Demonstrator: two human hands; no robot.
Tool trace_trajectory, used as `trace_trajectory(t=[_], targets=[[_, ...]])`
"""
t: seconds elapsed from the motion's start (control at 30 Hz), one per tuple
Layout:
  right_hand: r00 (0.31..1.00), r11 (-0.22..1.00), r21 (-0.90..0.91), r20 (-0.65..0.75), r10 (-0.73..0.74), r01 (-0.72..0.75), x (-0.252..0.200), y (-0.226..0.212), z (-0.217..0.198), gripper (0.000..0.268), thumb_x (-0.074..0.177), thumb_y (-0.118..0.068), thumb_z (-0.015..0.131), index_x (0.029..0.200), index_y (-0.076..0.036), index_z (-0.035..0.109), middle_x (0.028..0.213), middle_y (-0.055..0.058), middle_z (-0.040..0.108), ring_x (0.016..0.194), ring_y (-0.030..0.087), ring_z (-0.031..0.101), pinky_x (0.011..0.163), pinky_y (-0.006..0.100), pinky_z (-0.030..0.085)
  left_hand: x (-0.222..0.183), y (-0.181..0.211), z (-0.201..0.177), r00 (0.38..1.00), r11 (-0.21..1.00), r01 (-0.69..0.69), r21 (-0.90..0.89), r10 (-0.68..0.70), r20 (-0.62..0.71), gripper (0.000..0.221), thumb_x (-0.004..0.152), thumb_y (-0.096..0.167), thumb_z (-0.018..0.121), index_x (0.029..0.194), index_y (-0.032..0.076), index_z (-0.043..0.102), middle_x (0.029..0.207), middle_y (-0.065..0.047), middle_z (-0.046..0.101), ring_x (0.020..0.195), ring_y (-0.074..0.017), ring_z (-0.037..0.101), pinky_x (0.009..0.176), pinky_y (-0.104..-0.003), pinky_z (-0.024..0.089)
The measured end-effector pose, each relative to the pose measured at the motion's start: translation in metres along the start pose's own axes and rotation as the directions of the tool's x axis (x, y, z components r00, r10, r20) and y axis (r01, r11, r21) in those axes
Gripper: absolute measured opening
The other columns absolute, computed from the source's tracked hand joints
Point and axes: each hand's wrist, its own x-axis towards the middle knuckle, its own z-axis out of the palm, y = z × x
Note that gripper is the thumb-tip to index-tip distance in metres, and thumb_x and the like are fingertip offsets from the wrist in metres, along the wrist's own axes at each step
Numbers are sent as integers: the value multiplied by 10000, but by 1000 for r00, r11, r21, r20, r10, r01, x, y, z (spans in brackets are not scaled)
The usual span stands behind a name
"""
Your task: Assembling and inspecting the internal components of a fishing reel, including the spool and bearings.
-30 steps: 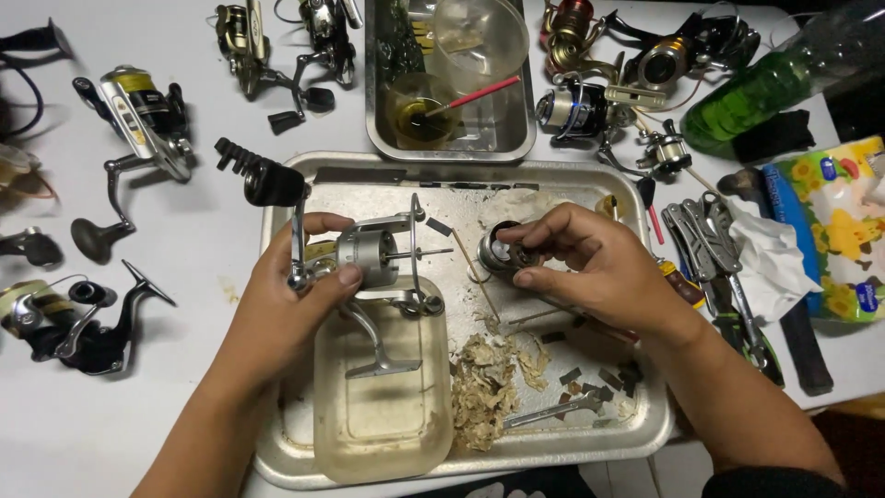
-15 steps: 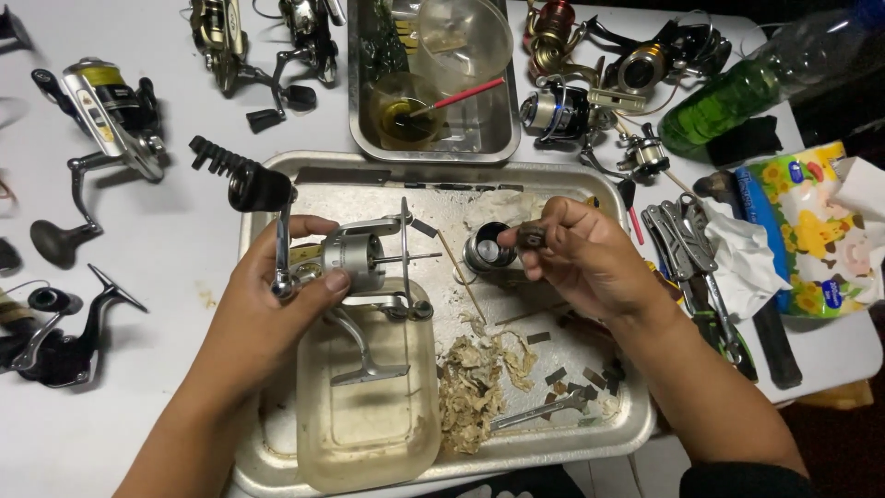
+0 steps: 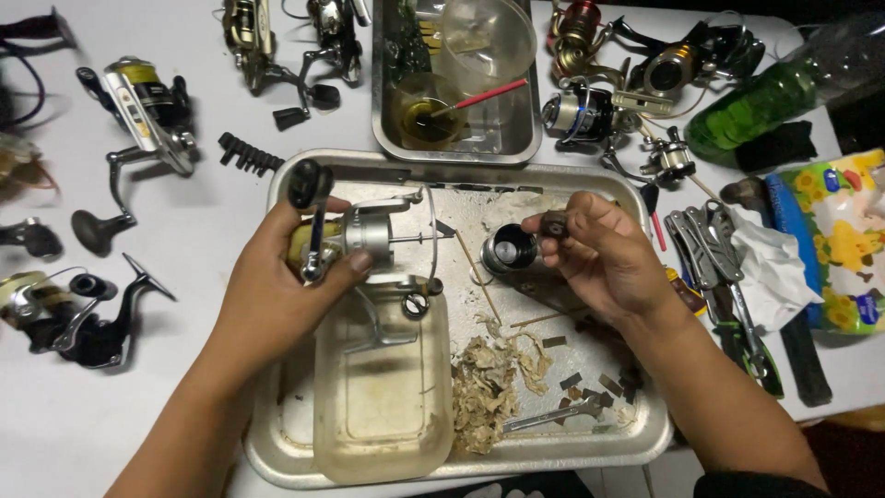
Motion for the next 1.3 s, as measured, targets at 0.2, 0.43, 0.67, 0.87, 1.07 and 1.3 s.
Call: trace_trajectory(t=[0.2,0.43,0.67,0.87,1.07,1.3], targets=[[998,998,-1,26,-66,66,0,1,4,118,957,-70,674,891,-105,583,1149,323,701,804,222,690,757,290,592,17,30,-15,997,992,-59,110,54,48,536,766,415,788,1222,223,581,1179,-5,732,820,-141,717,715,-279,559],[983,988,-20,106,-148,151,2,7,7,80,960,6,644,926,-55,605,1144,309,702,781,214,739,746,270,640,59,8,-12,991,956,-137,260,133,32,483,854,526,687,1187,196,573,1368,-74,640,1154,-251,619,921,-400,462],[977,976,-44,22,-213,214,4,17,7,91,926,-28,671,952,1,588,1079,336,726,814,248,763,740,334,665,72,-29,-16,965,970,-198,140,218,-144,407,883,374,771,1221,185,645,937,-138,717,950,-342,683,905,-460,480],[971,968,-86,46,-235,238,4,16,10,108,909,-19,682,950,0,584,1083,333,729,807,244,763,731,339,664,86,-71,-16,911,914,-324,243,371,-181,441,851,377,826,1190,160,645,995,-108,716,1038,-336,665,988,-430,414],[968,962,-110,52,-247,252,4,19,5,108,910,-13,680,954,2,583,1102,332,730,821,246,765,739,352,661,92,-97,-12,892,876,-336,347,414,-182,502,857,458,830,1180,146,607,1069,-66,676,1150,-268,604,1059,-402,303],[965,957,-123,62,-256,262,2,16,12,100,906,5,672,953,13,585,1108,333,729,830,254,768,743,362,661,88,-97,-12,930,912,-290,292,341,-140,523,863,494,810,1158,143,557,1072,-81,666,1155,-281,614,1093,-416,265]])
